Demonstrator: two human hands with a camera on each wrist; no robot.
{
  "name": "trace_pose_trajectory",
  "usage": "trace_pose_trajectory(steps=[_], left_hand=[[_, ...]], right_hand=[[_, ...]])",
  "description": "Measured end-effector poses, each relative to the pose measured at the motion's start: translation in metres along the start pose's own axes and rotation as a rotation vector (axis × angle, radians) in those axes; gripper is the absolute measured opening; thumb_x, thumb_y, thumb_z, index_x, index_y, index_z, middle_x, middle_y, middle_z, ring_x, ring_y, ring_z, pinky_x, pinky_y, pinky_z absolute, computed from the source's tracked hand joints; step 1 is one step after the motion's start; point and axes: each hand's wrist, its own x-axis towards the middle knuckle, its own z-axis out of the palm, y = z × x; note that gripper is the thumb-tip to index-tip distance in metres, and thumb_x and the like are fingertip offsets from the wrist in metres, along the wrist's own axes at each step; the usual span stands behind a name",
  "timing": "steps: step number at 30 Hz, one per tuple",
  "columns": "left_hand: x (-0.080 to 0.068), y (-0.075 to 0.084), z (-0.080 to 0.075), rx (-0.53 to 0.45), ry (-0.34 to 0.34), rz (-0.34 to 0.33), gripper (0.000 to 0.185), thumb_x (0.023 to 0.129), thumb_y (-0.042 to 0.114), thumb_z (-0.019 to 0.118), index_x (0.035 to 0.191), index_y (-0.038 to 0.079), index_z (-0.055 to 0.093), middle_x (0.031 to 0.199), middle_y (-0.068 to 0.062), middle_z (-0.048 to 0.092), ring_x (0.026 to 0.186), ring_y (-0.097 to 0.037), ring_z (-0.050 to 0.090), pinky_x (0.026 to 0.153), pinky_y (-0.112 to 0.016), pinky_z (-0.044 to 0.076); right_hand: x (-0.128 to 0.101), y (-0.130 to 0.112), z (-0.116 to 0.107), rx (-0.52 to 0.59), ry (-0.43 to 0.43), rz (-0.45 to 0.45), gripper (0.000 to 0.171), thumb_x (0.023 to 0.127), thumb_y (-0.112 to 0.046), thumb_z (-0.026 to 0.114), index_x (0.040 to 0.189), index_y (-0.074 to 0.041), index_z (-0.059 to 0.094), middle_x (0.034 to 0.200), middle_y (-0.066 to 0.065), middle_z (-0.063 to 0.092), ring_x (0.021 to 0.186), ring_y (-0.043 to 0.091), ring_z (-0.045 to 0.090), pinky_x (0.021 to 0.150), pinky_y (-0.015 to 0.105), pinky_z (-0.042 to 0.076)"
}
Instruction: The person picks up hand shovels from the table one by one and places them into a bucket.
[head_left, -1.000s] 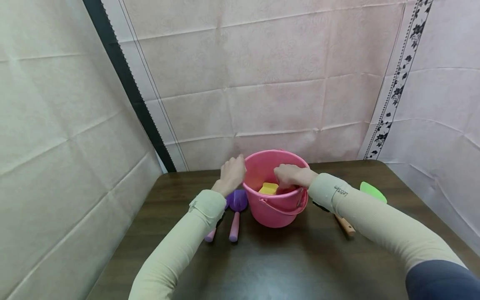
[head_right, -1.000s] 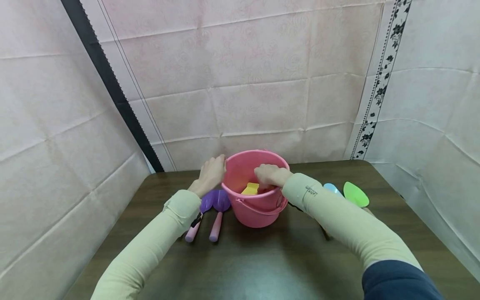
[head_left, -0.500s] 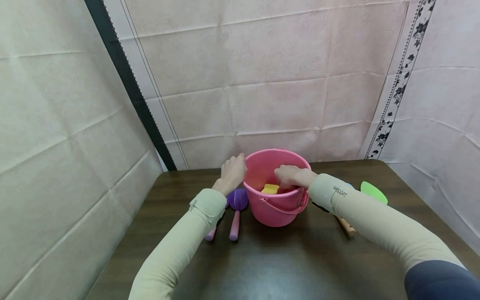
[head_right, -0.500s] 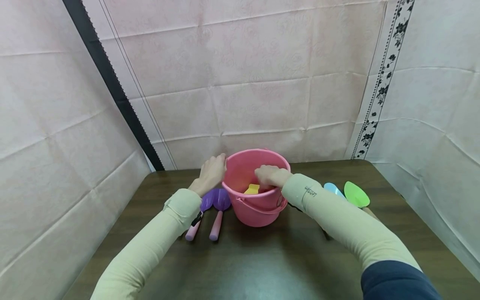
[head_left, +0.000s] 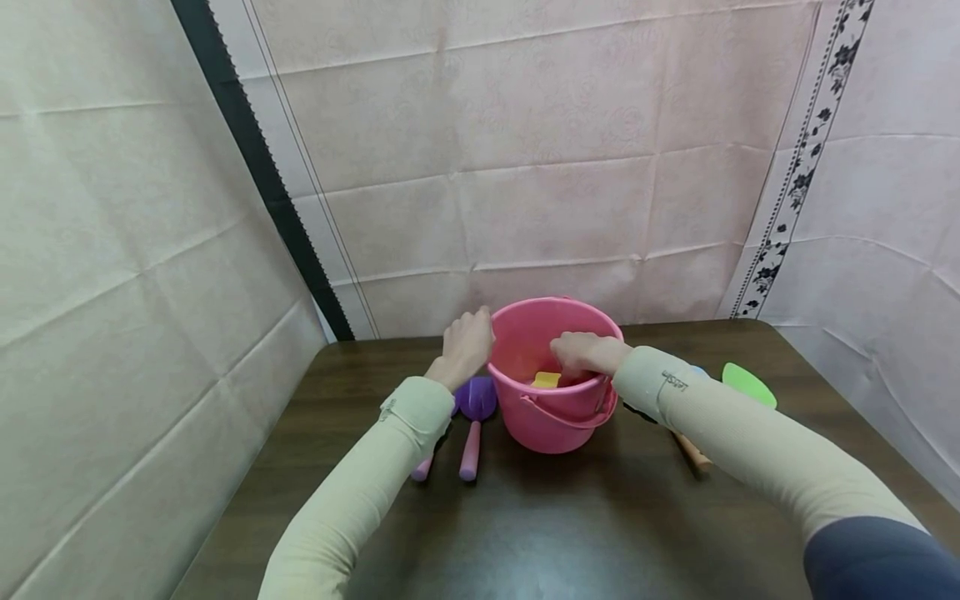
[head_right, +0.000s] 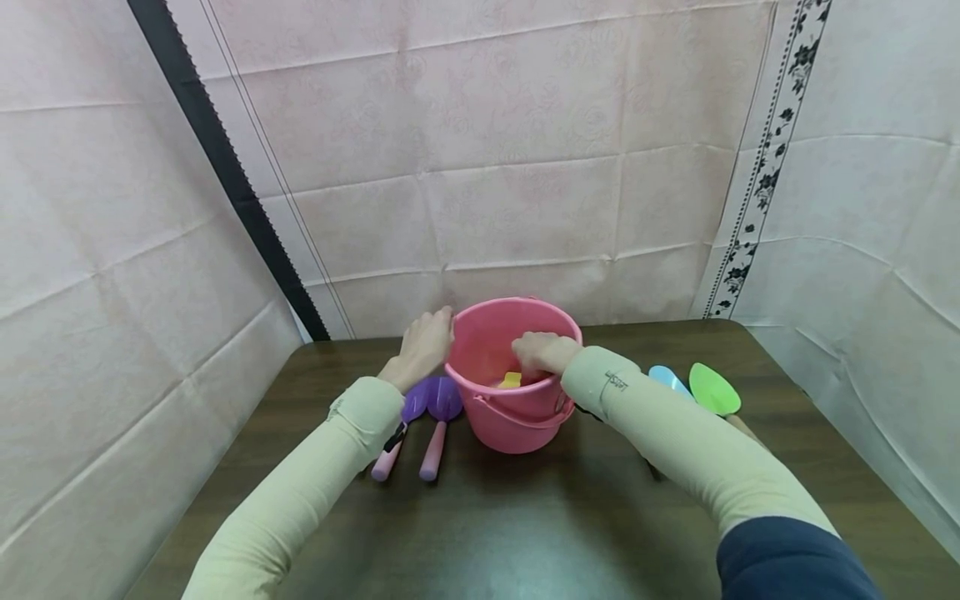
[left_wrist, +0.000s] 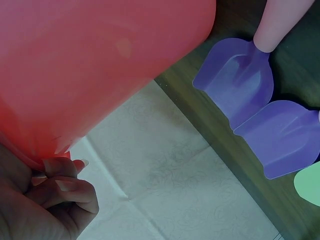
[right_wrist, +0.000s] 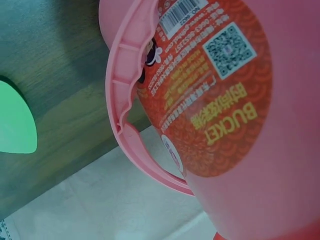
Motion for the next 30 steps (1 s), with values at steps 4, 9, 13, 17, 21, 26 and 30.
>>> trace_pose_trajectory(steps=[4,9,13,17,21,26,30], left_hand=[[0.0001,0.0004,0.0000,-0.001,0.000,0.003,0.012,0.097,0.012,0.047,0.099,0.007,0.058,0.089,-0.014,0.068,0.084,-0.035,0.069,0.072,-0.045,0.054],[0.0003,0.0007,-0.0004,-0.003,-0.004,-0.001,0.012,0.097,0.012,0.047,0.099,0.007,0.058,0.089,-0.014,0.069,0.084,-0.034,0.069,0.072,-0.045,0.054],[0.0000,0.0003,-0.0012,-0.007,-0.010,-0.001,0.012,0.097,0.012,0.047,0.098,0.007,0.058,0.085,-0.012,0.067,0.082,-0.032,0.068,0.070,-0.043,0.054],[-0.0004,-0.0001,-0.0016,-0.015,-0.018,0.000,0.011,0.097,0.012,0.047,0.097,0.007,0.057,0.083,-0.010,0.066,0.080,-0.031,0.068,0.069,-0.042,0.054],[-0.0003,0.0003,-0.0023,-0.016,-0.011,0.004,0.011,0.097,0.012,0.046,0.096,0.007,0.057,0.083,-0.011,0.066,0.080,-0.031,0.068,0.069,-0.042,0.054],[-0.0001,0.0011,-0.0025,-0.018,-0.011,0.002,0.011,0.097,0.012,0.046,0.096,0.007,0.056,0.082,-0.011,0.065,0.080,-0.031,0.068,0.069,-0.042,0.054],[0.0000,0.0014,-0.0014,-0.005,-0.020,-0.008,0.011,0.097,0.012,0.046,0.097,0.008,0.056,0.083,-0.011,0.066,0.081,-0.032,0.068,0.070,-0.042,0.054]], right_hand=[[-0.0007,0.0004,0.0012,0.008,-0.009,0.021,0.017,0.078,-0.018,0.075,0.083,-0.011,0.060,0.065,0.001,0.051,0.057,0.015,0.051,0.055,0.025,0.045],[-0.0005,0.0000,0.0021,0.011,-0.012,0.042,0.021,0.076,-0.018,0.076,0.086,-0.011,0.059,0.069,0.003,0.055,0.060,0.016,0.053,0.057,0.026,0.046],[0.0002,0.0000,0.0015,-0.001,-0.011,0.032,0.020,0.077,-0.019,0.077,0.088,-0.011,0.061,0.069,0.003,0.055,0.060,0.016,0.053,0.057,0.026,0.047],[0.0008,0.0003,0.0014,-0.014,-0.025,0.022,0.020,0.078,-0.019,0.076,0.090,-0.010,0.063,0.070,0.002,0.055,0.061,0.016,0.053,0.057,0.025,0.047],[0.0008,0.0009,0.0002,-0.021,-0.036,0.033,0.020,0.080,-0.020,0.076,0.091,-0.011,0.062,0.072,0.003,0.057,0.062,0.016,0.055,0.058,0.025,0.048],[0.0005,0.0020,-0.0004,-0.017,-0.044,0.040,0.023,0.080,-0.021,0.076,0.095,-0.009,0.064,0.073,0.003,0.058,0.063,0.016,0.056,0.058,0.025,0.049],[-0.0003,0.0024,0.0013,-0.014,-0.046,0.026,0.021,0.080,-0.020,0.075,0.093,-0.009,0.063,0.071,0.002,0.056,0.062,0.015,0.054,0.057,0.024,0.046]])
